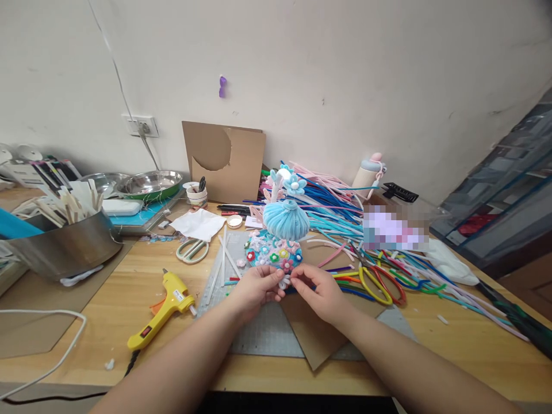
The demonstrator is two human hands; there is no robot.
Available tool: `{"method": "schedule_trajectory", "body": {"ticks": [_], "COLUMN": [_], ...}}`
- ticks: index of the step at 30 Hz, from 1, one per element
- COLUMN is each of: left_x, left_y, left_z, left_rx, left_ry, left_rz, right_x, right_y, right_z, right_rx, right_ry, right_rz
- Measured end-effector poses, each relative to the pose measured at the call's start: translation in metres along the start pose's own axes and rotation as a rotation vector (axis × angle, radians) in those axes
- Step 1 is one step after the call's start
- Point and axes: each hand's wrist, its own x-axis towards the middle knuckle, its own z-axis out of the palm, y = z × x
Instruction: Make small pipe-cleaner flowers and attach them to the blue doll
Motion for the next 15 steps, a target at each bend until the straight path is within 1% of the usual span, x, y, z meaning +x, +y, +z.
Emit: {"method": "schedule_trajectory", "body": {"ticks": [3,5,9,15], "left_x": [-0.0003,-0.0011,-0.0038,-0.0044], "left_y": [-0.0008,-0.0006,0.0016,0.002], "left_z": [0.0005,0.0012,0.003,0.0033], "left_rx": [-0.009,-0.026,-0.097,-0.105], "left_ry": [-0.01,-0.026,-0.085,-0.051], "left_rz": [-0.007,-0.024,-0.085,-0.093], "right_x": [-0.0001,-0.0002,-0.0003,-0.0001], "right_y": [0.003,0.0038,0.0024,-0.0004], "right_z": [0.0015,0.0012,-0.0018,-0.0051], "right_rx": [0.031,-0.008,-0.103,-0.195], "right_ry": [-0.016,-0.016,0.047,-0.028], "right_rz": [0.034,0.0,-0.083,-0.122]}}
